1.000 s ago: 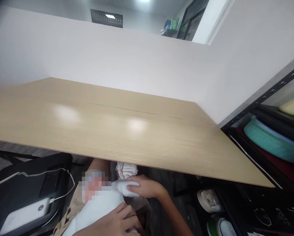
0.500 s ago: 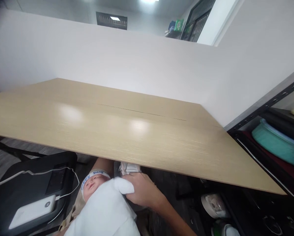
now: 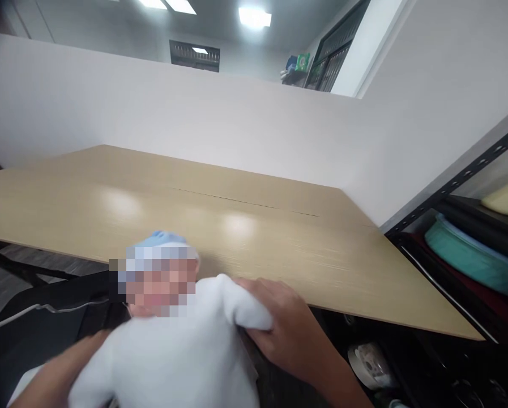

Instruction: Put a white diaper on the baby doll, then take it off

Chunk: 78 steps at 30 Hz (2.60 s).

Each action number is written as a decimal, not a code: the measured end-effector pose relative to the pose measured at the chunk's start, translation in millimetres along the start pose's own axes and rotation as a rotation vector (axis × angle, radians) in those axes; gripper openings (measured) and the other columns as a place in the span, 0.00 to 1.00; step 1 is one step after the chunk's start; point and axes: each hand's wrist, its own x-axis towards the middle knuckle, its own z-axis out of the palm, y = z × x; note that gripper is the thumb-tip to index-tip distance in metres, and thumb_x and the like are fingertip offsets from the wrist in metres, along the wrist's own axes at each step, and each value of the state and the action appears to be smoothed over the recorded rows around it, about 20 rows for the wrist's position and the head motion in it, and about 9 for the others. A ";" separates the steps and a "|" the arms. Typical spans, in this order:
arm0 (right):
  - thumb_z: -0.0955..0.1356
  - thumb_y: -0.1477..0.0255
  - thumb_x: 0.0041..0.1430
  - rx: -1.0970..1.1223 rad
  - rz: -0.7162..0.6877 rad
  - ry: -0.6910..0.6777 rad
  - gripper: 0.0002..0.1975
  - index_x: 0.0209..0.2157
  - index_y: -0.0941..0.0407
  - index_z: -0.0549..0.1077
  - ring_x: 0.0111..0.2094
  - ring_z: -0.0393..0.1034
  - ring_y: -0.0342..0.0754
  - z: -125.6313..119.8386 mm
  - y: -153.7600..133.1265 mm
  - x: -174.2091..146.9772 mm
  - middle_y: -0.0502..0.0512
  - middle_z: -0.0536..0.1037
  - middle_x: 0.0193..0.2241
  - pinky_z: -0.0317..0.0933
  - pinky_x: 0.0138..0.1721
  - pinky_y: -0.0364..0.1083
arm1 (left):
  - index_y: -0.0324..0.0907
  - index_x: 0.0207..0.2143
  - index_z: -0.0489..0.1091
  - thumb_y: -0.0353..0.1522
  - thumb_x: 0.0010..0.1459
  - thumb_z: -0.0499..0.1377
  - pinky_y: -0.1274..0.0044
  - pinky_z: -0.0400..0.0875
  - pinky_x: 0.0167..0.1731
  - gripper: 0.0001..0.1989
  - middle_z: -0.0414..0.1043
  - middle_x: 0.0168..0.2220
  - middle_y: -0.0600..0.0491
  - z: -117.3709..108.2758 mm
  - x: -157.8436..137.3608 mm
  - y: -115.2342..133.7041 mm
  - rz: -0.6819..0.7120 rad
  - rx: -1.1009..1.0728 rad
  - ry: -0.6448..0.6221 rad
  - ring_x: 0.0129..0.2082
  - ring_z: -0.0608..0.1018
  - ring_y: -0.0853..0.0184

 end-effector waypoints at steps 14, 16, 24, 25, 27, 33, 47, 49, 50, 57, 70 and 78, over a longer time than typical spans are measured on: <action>0.71 0.58 0.64 -0.077 0.427 0.222 0.16 0.50 0.50 0.81 0.46 0.81 0.59 28.4 118.1 55.1 0.55 0.87 0.45 0.65 0.43 0.50 | 0.44 0.51 0.73 0.49 0.63 0.63 0.71 0.68 0.39 0.22 0.83 0.46 0.48 -17.8 227.8 9.0 0.160 0.178 -0.123 0.44 0.83 0.53; 0.72 0.55 0.64 -0.101 0.434 0.270 0.17 0.48 0.49 0.82 0.46 0.79 0.61 36.9 126.4 51.6 0.55 0.87 0.44 0.65 0.44 0.51 | 0.46 0.48 0.72 0.56 0.64 0.62 0.70 0.67 0.38 0.24 0.83 0.45 0.48 -12.0 229.4 -1.8 0.158 0.218 -0.081 0.43 0.82 0.52; 0.71 0.53 0.67 -0.175 0.363 0.380 0.16 0.46 0.50 0.78 0.47 0.77 0.61 56.0 158.0 74.2 0.56 0.85 0.44 0.65 0.46 0.53 | 0.45 0.49 0.73 0.61 0.68 0.56 0.65 0.70 0.41 0.30 0.80 0.42 0.44 8.5 261.6 -40.5 0.247 0.402 0.102 0.45 0.80 0.48; 0.70 0.55 0.67 -0.211 0.343 0.386 0.15 0.46 0.50 0.78 0.47 0.77 0.62 56.5 163.5 82.1 0.57 0.84 0.44 0.65 0.47 0.54 | 0.44 0.48 0.73 0.61 0.68 0.56 0.65 0.70 0.41 0.30 0.79 0.41 0.44 9.6 270.4 -44.6 0.263 0.421 0.120 0.45 0.80 0.47; 0.70 0.60 0.67 -0.281 0.303 0.393 0.11 0.45 0.51 0.77 0.48 0.76 0.62 56.5 175.6 99.1 0.58 0.84 0.44 0.65 0.48 0.54 | 0.44 0.49 0.73 0.60 0.68 0.56 0.65 0.71 0.42 0.30 0.80 0.41 0.44 10.6 289.6 -51.5 0.300 0.438 0.146 0.45 0.80 0.47; 0.71 0.69 0.62 -0.343 0.259 0.408 0.09 0.44 0.52 0.76 0.46 0.76 0.58 48.9 211.6 152.9 0.57 0.83 0.42 0.64 0.45 0.50 | 0.45 0.46 0.72 0.61 0.67 0.56 0.65 0.71 0.40 0.29 0.81 0.40 0.44 8.9 347.9 -64.5 0.342 0.439 0.182 0.44 0.81 0.48; 0.73 0.65 0.63 -0.446 0.355 0.459 0.10 0.45 0.54 0.78 0.43 0.76 0.58 26.3 279.2 276.3 0.59 0.84 0.41 0.59 0.37 0.48 | 0.45 0.44 0.72 0.64 0.65 0.54 0.67 0.66 0.32 0.33 0.83 0.40 0.43 10.0 494.1 -82.6 0.270 0.516 0.260 0.38 0.83 0.48; 0.73 0.65 0.63 -0.474 0.363 0.450 0.10 0.44 0.54 0.78 0.44 0.76 0.58 21.7 288.0 292.5 0.60 0.83 0.41 0.58 0.37 0.48 | 0.44 0.44 0.73 0.64 0.65 0.53 0.67 0.67 0.34 0.33 0.83 0.40 0.42 11.3 513.9 -85.8 0.288 0.542 0.285 0.38 0.83 0.47; 0.73 0.65 0.63 -0.483 0.362 0.446 0.10 0.44 0.54 0.77 0.44 0.75 0.58 19.4 292.0 300.3 0.60 0.83 0.41 0.58 0.37 0.48 | 0.44 0.44 0.73 0.64 0.65 0.53 0.66 0.68 0.35 0.33 0.83 0.40 0.41 11.9 523.4 -87.7 0.302 0.558 0.297 0.39 0.83 0.47; 0.73 0.61 0.64 -0.505 0.397 0.404 0.13 0.46 0.54 0.77 0.43 0.77 0.59 5.1 319.4 343.4 0.60 0.85 0.42 0.55 0.35 0.48 | 0.42 0.47 0.75 0.65 0.65 0.52 0.63 0.71 0.42 0.36 0.84 0.40 0.39 14.2 573.5 -95.1 0.299 0.631 0.325 0.41 0.84 0.44; 0.72 0.51 0.66 -0.280 0.066 0.451 0.27 0.57 0.55 0.75 0.53 0.74 0.64 -9.6 361.4 313.5 0.64 0.82 0.52 0.66 0.56 0.57 | 0.47 0.65 0.70 0.59 0.68 0.57 0.57 0.62 0.62 0.34 0.80 0.57 0.42 -11.8 552.6 -124.9 0.368 0.407 0.221 0.58 0.77 0.45; 0.70 0.51 0.68 -0.251 0.047 0.435 0.29 0.63 0.52 0.75 0.55 0.75 0.63 -12.3 371.8 311.2 0.60 0.83 0.56 0.64 0.60 0.59 | 0.54 0.69 0.69 0.58 0.68 0.56 0.56 0.61 0.62 0.34 0.79 0.61 0.45 -12.6 546.9 -130.3 0.295 0.349 0.197 0.61 0.73 0.44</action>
